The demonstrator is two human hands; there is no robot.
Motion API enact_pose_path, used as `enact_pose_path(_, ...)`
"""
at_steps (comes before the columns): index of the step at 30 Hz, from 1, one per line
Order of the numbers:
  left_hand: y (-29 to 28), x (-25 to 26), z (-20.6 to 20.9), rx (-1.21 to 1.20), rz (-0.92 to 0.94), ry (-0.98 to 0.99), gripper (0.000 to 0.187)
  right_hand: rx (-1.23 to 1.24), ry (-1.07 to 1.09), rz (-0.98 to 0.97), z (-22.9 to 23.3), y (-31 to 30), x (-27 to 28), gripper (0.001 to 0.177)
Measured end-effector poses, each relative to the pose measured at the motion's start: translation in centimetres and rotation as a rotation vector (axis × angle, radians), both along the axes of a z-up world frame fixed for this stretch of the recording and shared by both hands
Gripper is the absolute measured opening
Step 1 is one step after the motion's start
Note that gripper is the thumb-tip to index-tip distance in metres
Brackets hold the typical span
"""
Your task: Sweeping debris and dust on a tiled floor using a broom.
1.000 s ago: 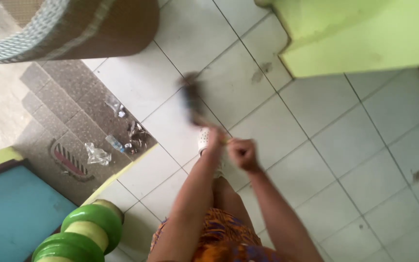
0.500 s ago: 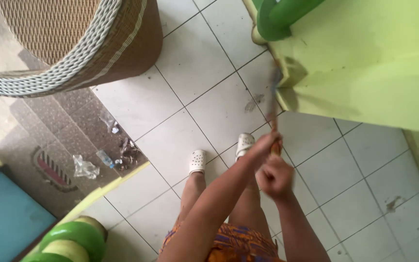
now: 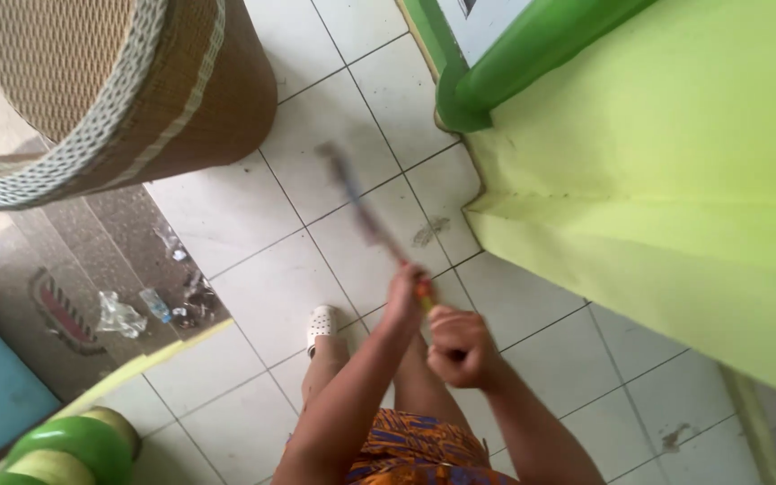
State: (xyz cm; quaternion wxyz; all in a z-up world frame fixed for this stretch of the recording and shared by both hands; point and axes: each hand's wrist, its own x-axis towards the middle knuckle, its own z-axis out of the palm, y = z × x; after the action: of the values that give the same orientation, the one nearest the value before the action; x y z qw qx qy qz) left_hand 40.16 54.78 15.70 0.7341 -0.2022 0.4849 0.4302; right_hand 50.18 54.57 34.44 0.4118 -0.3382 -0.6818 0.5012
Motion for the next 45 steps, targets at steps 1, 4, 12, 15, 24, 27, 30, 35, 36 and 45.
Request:
enact_pose_path(1,1.6,2.9,-1.3,-0.002,0.016,-0.003,0.012,-0.002,-0.003,0.016,1.2,1.7,0.8,0.025)
enact_pose_path(4,5.4,9.9,-6.4,0.042,-0.07,-0.126,0.012,0.058,-0.204,-0.066,0.5,5.2,3.1,0.021)
enact_pose_path(12,3.1,5.5,-22.2,0.042,-0.319,0.36,0.017,-0.278,-0.113,-0.08,-11.2,6.0,2.2,0.025)
enact_pose_path(15,0.9,0.2,-19.3,-0.114,0.023,0.312,0.014,-0.222,0.138,0.06,-9.5,5.7,0.7,0.027)
enact_pose_path(24,5.4,10.3,-6.3,0.128,-0.078,0.045,0.01,0.032,-0.151,0.062,2.5,5.2,3.7,0.023)
enact_pose_path(27,6.6,9.4,-7.7,0.228,-0.159,-0.189,0.018,0.059,-0.276,0.074,-2.7,5.6,1.7,0.026)
enact_pose_path(30,4.8,7.5,-18.1,0.145,-0.107,0.03,0.021,-0.098,-0.279,0.095,-9.6,5.2,-0.5,0.026)
enact_pose_path(35,-0.7,-4.5,-23.8,0.045,0.236,0.265,0.019,-0.241,-0.043,0.289,-13.1,3.5,-8.0,0.026)
enact_pose_path(36,-1.1,-7.6,-23.1,0.019,0.31,0.334,0.018,-0.234,0.072,0.351,-12.9,3.2,-9.8,0.026)
enact_pose_path(45,3.0,-8.4,-2.5,0.256,0.486,-0.107,0.016,0.006,-0.118,0.224,2.6,4.3,-14.0,0.012)
